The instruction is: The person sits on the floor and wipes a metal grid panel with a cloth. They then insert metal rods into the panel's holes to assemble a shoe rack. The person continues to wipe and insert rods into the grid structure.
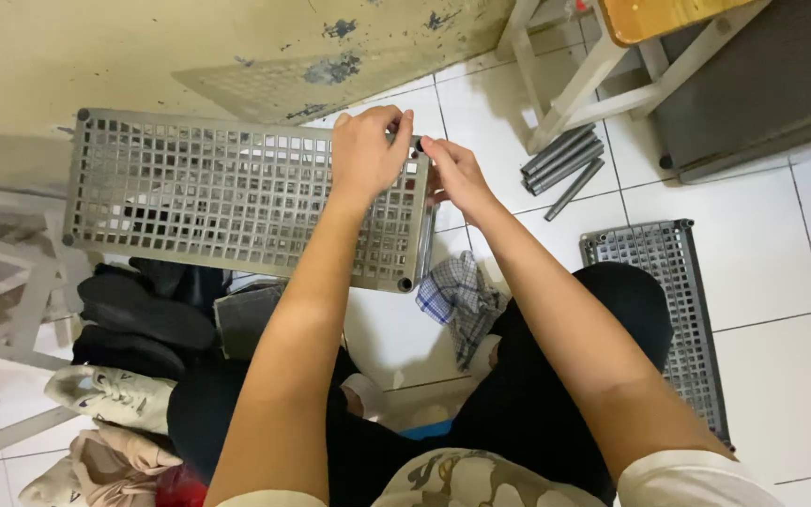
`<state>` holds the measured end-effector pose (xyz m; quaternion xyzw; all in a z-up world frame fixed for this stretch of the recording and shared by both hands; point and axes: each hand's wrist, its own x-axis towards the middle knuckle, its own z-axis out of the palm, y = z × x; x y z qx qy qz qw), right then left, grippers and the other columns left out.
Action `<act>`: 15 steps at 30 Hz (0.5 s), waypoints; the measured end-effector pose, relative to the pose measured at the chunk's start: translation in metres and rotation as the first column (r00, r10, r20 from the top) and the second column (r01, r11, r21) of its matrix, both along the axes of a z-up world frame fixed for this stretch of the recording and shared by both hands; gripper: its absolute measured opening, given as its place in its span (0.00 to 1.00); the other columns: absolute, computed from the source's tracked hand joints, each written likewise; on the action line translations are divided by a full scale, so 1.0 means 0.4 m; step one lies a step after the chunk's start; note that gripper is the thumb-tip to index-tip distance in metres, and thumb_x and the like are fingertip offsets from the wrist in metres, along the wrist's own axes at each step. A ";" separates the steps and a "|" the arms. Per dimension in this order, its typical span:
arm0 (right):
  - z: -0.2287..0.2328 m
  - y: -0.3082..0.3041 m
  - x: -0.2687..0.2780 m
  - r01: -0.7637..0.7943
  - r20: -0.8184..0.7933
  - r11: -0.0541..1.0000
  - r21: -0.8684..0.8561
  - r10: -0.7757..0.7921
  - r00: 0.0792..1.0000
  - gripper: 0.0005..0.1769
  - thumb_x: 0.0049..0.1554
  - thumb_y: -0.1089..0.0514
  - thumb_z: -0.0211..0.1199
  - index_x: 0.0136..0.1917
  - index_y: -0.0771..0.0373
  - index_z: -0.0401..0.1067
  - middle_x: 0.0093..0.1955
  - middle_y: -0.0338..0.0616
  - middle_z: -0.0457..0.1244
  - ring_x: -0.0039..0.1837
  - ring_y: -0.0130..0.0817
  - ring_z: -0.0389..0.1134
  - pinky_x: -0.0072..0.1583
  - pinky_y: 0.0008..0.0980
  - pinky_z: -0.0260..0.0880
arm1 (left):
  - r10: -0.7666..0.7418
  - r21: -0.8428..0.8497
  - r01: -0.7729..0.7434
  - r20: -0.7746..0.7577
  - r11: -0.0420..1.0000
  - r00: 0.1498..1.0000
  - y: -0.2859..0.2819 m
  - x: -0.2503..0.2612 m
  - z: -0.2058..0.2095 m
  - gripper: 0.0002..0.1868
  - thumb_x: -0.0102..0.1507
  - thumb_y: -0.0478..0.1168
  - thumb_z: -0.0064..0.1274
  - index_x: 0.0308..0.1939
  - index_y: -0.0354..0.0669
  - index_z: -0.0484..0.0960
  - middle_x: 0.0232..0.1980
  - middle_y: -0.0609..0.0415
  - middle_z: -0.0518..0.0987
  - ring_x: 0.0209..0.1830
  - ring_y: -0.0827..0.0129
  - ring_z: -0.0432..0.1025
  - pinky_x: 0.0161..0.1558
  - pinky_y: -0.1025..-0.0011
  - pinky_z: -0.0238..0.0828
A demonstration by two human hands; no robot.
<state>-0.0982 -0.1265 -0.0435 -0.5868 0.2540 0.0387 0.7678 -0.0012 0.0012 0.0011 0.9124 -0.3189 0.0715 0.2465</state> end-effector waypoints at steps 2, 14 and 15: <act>0.011 0.009 -0.001 -0.009 -0.003 1.000 -0.005 0.009 1.000 0.28 0.59 0.31 0.62 0.51 0.57 0.75 0.32 0.41 0.64 0.33 0.29 0.70 0.35 0.27 0.77 | -0.003 0.003 0.003 -0.008 1.000 1.000 0.006 -0.002 0.010 0.18 0.69 0.55 0.44 0.29 0.58 0.81 0.27 0.62 0.82 0.35 0.61 0.80 0.43 0.65 0.64; 0.086 -0.015 0.029 0.085 0.063 0.991 0.101 -0.091 0.994 0.18 0.59 0.39 0.59 0.50 0.53 0.77 0.39 0.32 0.67 0.40 0.25 0.69 0.44 0.29 0.71 | -0.147 -0.043 0.145 -0.050 0.989 0.988 0.036 -0.065 0.056 0.18 0.73 0.48 0.42 0.64 0.47 0.72 0.73 0.44 0.60 0.76 0.49 0.52 0.73 0.30 0.24; 0.113 -0.020 0.033 0.084 0.053 0.988 0.126 -0.091 0.994 0.20 0.59 0.36 0.57 0.55 0.48 0.75 0.42 0.30 0.69 0.41 0.22 0.68 0.45 0.25 0.66 | -0.103 0.112 0.113 -0.088 0.987 0.991 0.042 -0.076 0.055 0.27 0.74 0.52 0.38 0.76 0.51 0.64 0.82 0.42 0.50 0.83 0.50 0.41 0.71 0.25 0.20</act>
